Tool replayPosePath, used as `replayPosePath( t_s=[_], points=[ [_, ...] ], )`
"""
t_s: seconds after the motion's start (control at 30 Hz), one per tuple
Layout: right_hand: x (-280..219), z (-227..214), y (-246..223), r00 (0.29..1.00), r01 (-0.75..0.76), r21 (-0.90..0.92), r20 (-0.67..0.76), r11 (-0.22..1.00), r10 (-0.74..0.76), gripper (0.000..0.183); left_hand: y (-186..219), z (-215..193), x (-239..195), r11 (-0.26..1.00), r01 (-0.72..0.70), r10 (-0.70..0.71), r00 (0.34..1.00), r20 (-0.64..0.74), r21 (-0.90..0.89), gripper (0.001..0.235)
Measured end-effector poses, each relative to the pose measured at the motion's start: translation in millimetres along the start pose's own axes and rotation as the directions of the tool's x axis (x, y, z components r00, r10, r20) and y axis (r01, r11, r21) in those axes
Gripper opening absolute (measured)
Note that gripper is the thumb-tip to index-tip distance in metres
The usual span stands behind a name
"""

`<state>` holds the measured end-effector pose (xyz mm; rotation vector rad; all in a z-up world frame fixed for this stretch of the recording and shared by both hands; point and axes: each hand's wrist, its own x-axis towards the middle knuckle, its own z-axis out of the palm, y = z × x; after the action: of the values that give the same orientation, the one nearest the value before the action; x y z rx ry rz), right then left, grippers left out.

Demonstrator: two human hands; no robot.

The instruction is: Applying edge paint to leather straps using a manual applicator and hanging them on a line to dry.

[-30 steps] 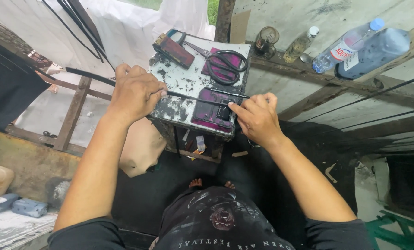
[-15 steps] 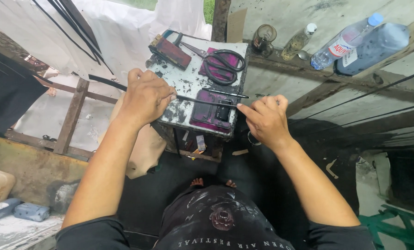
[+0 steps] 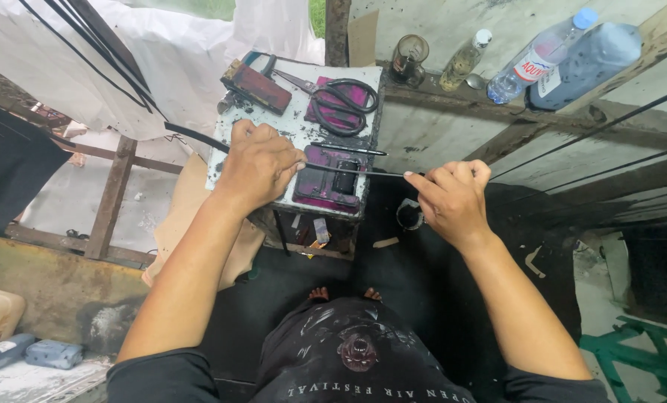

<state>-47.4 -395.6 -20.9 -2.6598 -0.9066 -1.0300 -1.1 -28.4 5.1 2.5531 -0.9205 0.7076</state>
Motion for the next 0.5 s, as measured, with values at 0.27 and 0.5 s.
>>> replayPosePath(
  t_s=[0.27, 0.5],
  points=[
    [-11.4, -19.8, 5.6, 0.999, -0.033, -0.057, -0.016, 0.998, 0.033, 0.022, 11.0, 20.6, 5.3, 0.994, -0.108, 0.108, 0.99, -0.087, -0.003, 0.006],
    [-22.7, -33.1, 11.3, 0.997, -0.068, -0.024, 0.022, 0.997, 0.069, 0.019, 29.9, 24.9, 16.5, 0.992, -0.124, 0.121, 0.987, -0.107, -0.026, 0.007]
  ],
)
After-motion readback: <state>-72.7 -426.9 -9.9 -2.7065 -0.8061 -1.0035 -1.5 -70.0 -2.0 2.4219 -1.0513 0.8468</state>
